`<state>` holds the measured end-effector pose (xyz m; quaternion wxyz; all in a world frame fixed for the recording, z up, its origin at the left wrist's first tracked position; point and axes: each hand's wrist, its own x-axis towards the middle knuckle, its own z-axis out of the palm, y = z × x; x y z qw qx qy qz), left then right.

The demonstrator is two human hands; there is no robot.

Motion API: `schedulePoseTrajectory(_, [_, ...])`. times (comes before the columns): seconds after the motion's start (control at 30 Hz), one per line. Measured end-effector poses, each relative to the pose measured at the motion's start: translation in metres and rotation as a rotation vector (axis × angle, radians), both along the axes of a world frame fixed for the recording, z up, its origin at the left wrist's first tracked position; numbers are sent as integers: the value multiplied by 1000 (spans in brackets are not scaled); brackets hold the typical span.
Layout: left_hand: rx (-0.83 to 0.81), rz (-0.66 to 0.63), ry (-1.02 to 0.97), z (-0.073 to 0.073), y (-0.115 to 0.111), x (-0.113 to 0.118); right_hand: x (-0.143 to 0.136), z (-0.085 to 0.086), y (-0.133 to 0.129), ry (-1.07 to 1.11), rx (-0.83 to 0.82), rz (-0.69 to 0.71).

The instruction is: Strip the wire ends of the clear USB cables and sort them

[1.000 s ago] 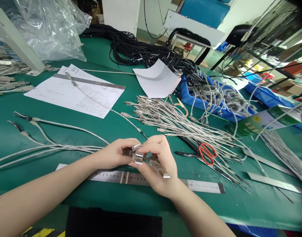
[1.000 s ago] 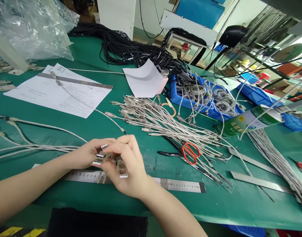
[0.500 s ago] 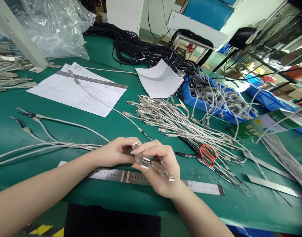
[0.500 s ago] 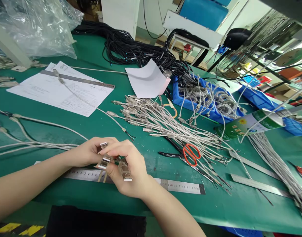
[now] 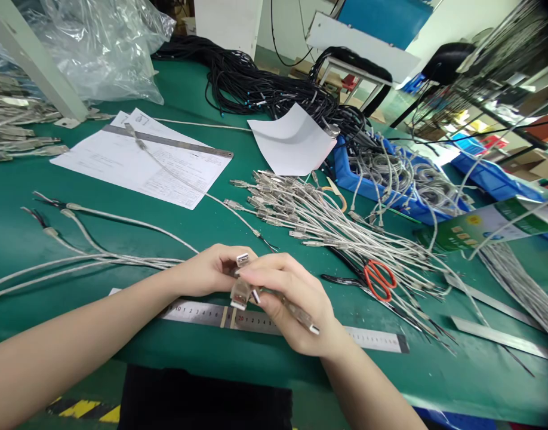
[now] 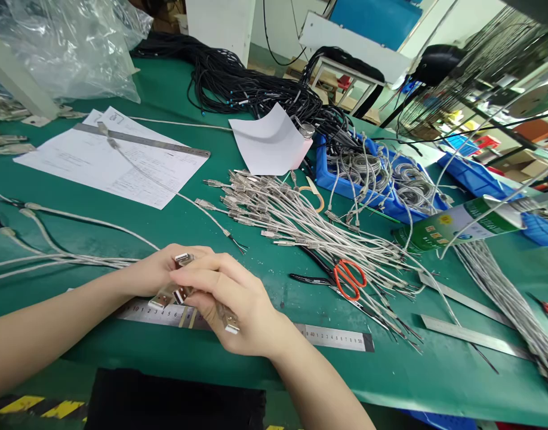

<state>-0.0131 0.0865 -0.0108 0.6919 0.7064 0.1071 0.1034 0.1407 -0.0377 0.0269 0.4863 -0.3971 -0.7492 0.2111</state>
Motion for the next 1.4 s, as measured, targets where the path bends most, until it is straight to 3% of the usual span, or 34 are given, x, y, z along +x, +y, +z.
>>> schedulePoseTrajectory(0.23, [-20,-23,-45,-2,0,-1,-2,-10,0,121,31,-89])
schedulePoseTrajectory(0.47, [-29,-26,-39,-3,1,0,-4,-10,0,98,62,-155])
schedulePoseTrajectory(1.1, [73,-40,-13,-5,-2,0,-12,-15,-2,208,-12,-70])
schedulePoseTrajectory(1.4, [69,-34,-30,-7,-1,-1,-13,-12,-2,138,26,-90])
